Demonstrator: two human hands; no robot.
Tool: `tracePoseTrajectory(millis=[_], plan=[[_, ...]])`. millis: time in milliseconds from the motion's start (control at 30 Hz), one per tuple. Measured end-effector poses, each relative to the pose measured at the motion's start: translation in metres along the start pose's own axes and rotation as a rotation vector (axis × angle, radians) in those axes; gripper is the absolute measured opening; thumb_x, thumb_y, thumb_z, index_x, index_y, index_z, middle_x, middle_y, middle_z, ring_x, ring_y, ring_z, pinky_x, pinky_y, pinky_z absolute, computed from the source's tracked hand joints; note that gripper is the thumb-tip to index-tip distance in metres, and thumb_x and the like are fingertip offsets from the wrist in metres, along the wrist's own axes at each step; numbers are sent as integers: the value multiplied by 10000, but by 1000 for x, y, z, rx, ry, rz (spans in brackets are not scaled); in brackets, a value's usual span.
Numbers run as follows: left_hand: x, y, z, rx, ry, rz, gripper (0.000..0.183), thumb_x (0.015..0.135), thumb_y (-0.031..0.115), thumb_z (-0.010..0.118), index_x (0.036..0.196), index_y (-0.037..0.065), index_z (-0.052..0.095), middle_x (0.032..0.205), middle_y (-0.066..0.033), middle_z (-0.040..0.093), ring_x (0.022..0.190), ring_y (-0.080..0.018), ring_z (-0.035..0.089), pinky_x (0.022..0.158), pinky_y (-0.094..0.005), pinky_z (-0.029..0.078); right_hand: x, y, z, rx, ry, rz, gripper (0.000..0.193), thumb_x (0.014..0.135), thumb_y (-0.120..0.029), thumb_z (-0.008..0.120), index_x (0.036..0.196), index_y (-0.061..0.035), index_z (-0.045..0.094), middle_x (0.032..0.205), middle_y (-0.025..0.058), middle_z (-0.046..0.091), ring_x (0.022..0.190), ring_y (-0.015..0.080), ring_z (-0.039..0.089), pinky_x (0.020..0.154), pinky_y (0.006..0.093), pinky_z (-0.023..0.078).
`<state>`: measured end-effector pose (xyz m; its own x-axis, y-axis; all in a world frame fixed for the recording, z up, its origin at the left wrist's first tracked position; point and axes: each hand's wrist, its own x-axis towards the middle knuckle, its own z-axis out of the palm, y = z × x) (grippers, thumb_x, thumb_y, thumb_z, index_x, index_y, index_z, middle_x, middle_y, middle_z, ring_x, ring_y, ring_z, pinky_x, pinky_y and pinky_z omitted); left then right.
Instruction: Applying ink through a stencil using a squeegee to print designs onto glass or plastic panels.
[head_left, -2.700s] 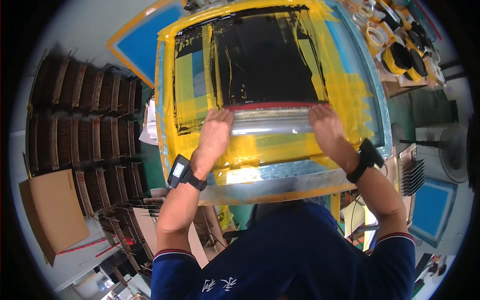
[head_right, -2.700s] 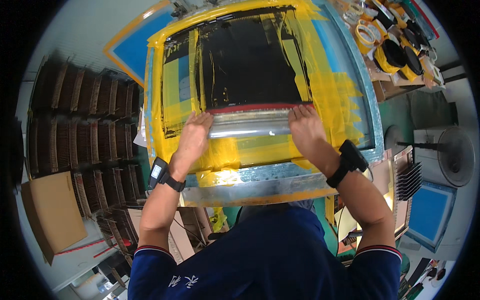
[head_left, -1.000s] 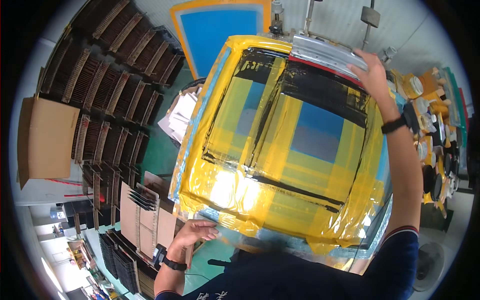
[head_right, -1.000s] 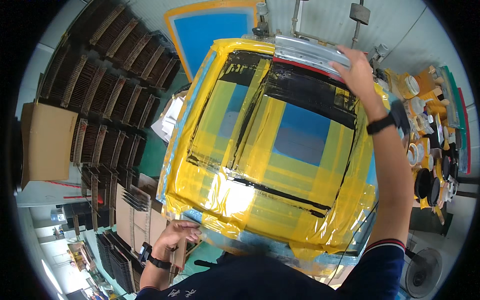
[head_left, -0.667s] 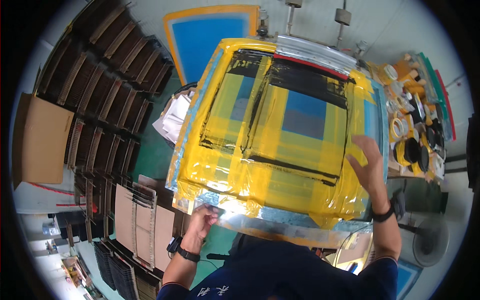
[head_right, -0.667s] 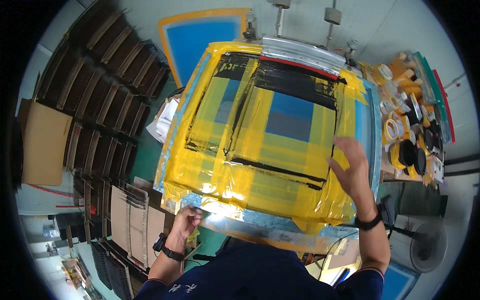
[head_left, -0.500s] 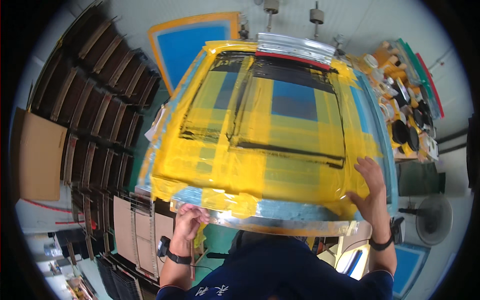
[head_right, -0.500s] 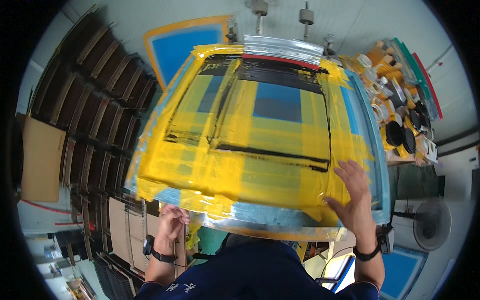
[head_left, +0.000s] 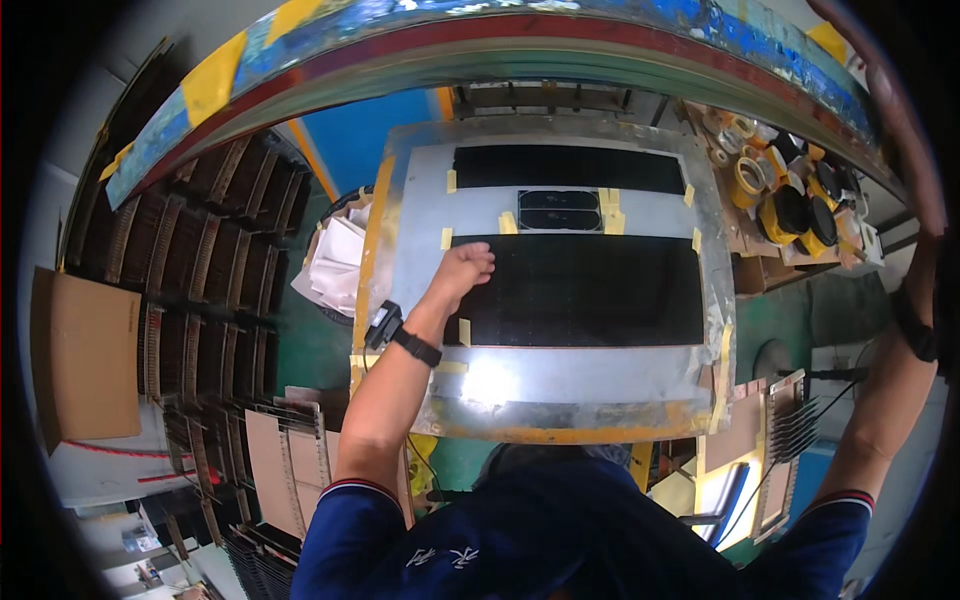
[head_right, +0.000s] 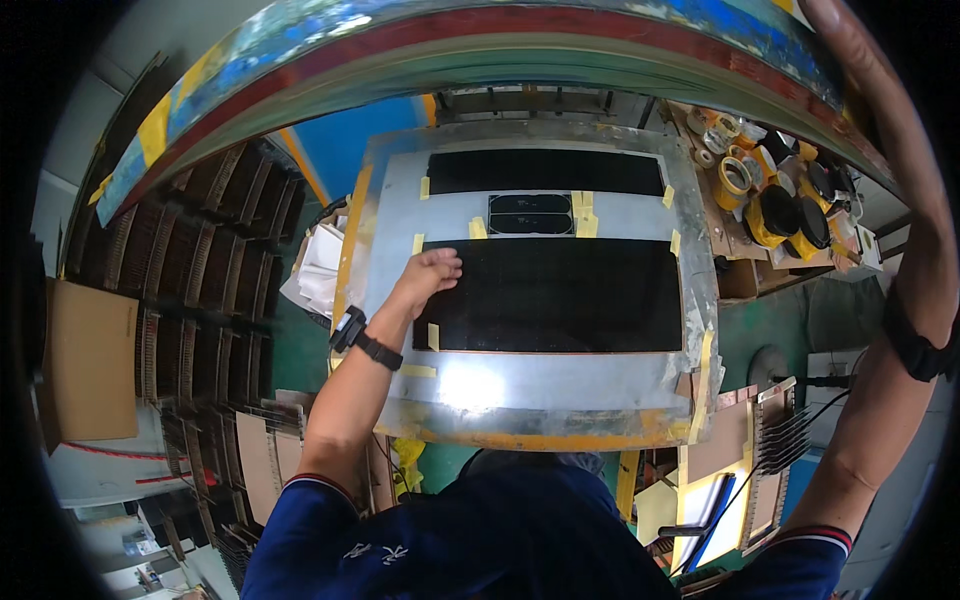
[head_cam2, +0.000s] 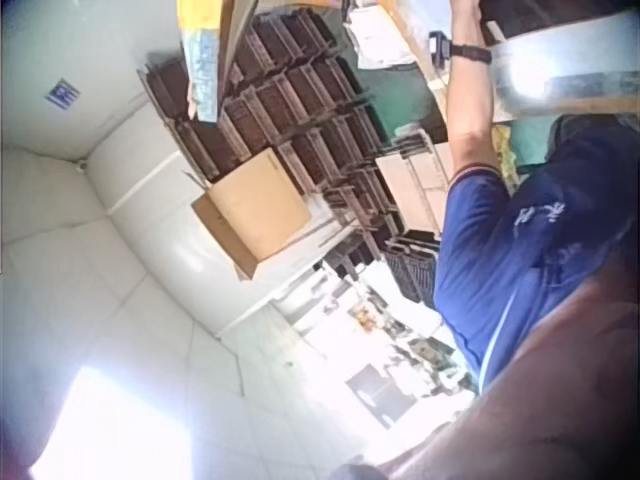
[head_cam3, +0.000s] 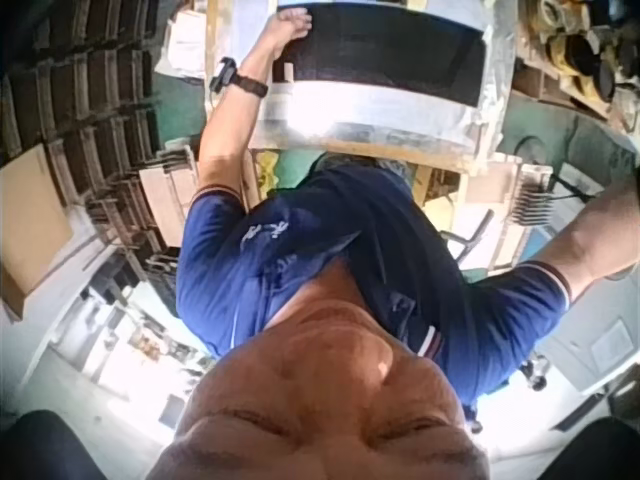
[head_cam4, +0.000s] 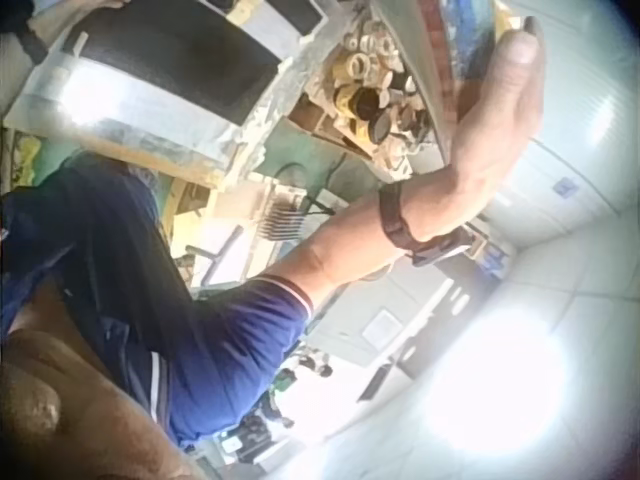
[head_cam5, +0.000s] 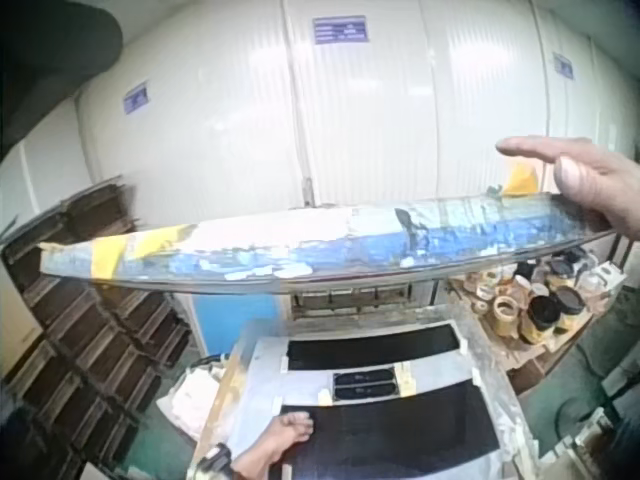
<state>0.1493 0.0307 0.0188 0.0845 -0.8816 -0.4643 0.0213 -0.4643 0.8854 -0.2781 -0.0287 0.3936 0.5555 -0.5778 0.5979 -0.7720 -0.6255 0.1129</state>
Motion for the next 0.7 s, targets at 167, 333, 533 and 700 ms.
tracePoseTrajectory(millis=[167,333,533,700], plan=[[59,13,12,-29,2,4,463,845,24,603,1278,-95,492,1144,-152,618,1010,-216,620,870,-329,521,-40,-22,-13,-118,177,-12,522,894,-366,523,1257,8,541,1213,146,578,1098,269,547,945,359,433],[105,24,14,-30,56,-38,466,817,56,656,1237,-86,515,1070,-118,629,937,-183,623,834,-324,527,-90,-77,32,275,293,67,394,900,-235,540,1189,29,583,1112,138,634,985,244,611,874,327,477],[121,31,23,-204,211,15,232,817,58,611,1008,-55,676,867,-55,645,784,-132,590,742,-271,491,-144,-64,326,1606,-235,1345,342,942,-219,591,1173,33,605,1091,116,639,1003,193,611,829,306,512],[120,35,25,-127,144,-40,248,826,50,605,1041,-58,666,889,-56,653,801,-131,595,741,-265,486,-178,-26,461,1929,-654,1344,575,855,-389,669,1350,-160,487,1327,151,502,1203,330,484,1000,496,414]])
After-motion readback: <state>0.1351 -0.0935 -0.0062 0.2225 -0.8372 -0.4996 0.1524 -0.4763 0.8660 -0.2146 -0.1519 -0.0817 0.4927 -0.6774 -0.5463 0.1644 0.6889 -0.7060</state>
